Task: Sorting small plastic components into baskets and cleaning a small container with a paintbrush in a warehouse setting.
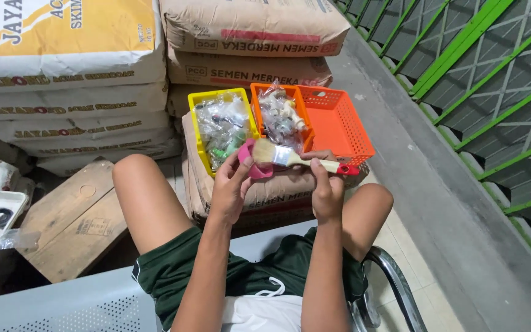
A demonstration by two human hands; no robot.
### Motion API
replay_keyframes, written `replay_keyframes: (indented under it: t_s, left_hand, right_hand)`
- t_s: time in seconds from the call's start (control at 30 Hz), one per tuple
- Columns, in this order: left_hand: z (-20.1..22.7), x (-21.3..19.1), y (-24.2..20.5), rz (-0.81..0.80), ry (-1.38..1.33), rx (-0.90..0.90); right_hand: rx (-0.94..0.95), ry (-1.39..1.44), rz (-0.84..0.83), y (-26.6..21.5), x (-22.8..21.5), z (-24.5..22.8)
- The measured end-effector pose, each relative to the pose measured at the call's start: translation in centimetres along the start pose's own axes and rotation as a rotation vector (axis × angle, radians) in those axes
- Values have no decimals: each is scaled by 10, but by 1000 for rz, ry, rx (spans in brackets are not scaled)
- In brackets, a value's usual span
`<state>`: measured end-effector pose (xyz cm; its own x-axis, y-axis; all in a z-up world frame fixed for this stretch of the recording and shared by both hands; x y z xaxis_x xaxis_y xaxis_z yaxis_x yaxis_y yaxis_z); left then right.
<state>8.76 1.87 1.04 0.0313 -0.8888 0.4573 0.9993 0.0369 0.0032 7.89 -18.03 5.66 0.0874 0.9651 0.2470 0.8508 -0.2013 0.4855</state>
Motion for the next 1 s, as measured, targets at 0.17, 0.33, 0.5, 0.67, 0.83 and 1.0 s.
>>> replay_keyframes:
  t_s: [0.17, 0.33, 0.5, 0.67, 0.83, 1.0]
  left_hand:
    - [1, 2, -2, -2, 61, 10]
    - [1, 5, 2, -20, 85, 13]
    - [15, 8, -5, -18, 123, 34]
    - [11, 6, -3, -12, 85, 41]
    - [23, 13, -9, -12, 93, 68]
    - [1, 0, -3, -4, 85, 7]
  right_hand:
    - [23, -9, -5, 3, -6, 4]
    - [15, 10, 15, 2, -8, -7]
    - [-61, -84, -52, 6, -5, -17]
    - [-38, -118, -93, 1, -4, -24]
    - [-91, -243, -121, -1, 12, -38]
    - [-13, -127, -133, 0, 10, -16]
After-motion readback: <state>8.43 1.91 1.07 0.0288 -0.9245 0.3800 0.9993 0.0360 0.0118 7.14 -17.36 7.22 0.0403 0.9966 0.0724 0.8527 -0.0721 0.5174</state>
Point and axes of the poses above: each hand's wrist, its own y-axis towards the middle knuckle, its own x-axis out of the palm, z = x × y, the point moved 9 cm from there along y, towards the middle knuckle, and after that the axes turned 11 degrees about y, right-handed, at the moved point
